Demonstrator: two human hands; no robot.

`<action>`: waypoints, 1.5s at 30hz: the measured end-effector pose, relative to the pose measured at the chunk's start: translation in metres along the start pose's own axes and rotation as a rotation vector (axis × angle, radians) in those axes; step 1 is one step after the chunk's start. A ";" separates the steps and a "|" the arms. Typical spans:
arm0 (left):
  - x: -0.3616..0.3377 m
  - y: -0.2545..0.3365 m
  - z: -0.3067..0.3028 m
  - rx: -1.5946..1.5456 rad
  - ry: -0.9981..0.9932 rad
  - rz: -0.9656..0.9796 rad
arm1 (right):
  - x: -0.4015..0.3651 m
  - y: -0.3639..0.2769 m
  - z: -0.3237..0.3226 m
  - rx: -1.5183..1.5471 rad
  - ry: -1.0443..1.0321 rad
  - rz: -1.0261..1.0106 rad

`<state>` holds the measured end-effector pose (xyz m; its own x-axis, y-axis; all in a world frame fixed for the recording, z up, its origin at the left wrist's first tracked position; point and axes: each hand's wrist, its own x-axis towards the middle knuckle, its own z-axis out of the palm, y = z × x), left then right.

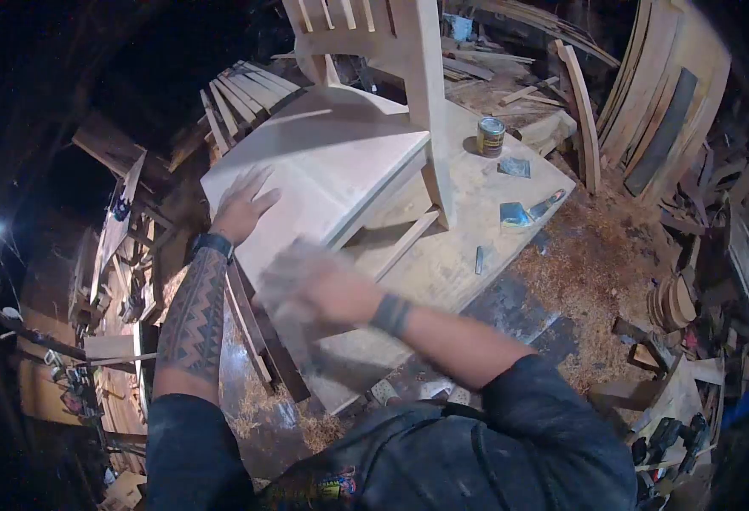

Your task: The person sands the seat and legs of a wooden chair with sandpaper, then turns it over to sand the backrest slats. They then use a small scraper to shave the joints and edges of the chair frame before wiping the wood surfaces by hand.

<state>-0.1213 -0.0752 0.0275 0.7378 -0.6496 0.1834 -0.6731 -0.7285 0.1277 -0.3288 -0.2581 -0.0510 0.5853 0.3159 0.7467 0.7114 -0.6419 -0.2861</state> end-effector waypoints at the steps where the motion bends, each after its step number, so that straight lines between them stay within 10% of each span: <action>1: 0.001 -0.004 0.001 0.004 -0.004 0.005 | -0.007 0.033 -0.012 -0.072 0.023 0.089; 5: -0.004 0.001 0.004 0.046 -0.040 -0.185 | 0.006 0.135 -0.110 -0.267 0.167 0.140; 7: 0.003 0.006 0.000 0.042 -0.047 -0.276 | 0.015 0.098 -0.082 -0.164 -0.065 0.351; 10: 0.014 0.013 -0.003 0.049 -0.086 -0.351 | 0.007 -0.006 -0.009 -0.104 -0.055 -0.016; 15: 0.041 -0.053 0.028 0.104 -0.165 -0.145 | -0.007 0.052 -0.070 -0.065 -0.135 0.192; 20: 0.027 -0.003 -0.017 0.066 -0.173 -0.390 | 0.016 0.073 -0.081 -0.237 -0.147 0.353; 22: 0.032 -0.017 -0.015 0.053 -0.128 -0.342 | 0.019 0.019 -0.024 -0.071 -0.166 0.039; 27: 0.036 -0.022 -0.005 0.080 -0.127 -0.305 | 0.038 -0.018 -0.035 -0.128 -0.495 0.043; 33: 0.044 -0.038 0.001 0.024 -0.105 -0.239 | 0.017 0.021 -0.043 -0.255 -0.134 0.255; 40: 0.042 -0.044 -0.006 0.040 -0.054 -0.071 | 0.008 -0.134 0.067 0.006 -0.785 -0.094; 43: 0.039 -0.075 0.013 -0.846 0.101 0.377 | 0.015 -0.118 0.054 0.187 -0.632 0.125; 45: -0.029 -0.088 0.009 -1.262 0.066 0.308 | 0.003 -0.109 0.028 0.307 -0.597 0.439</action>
<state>-0.0824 0.0057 0.0021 0.5656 -0.7145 0.4118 -0.4228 0.1776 0.8887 -0.3937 -0.1678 -0.0340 0.8839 0.4556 0.1054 0.3927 -0.6007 -0.6964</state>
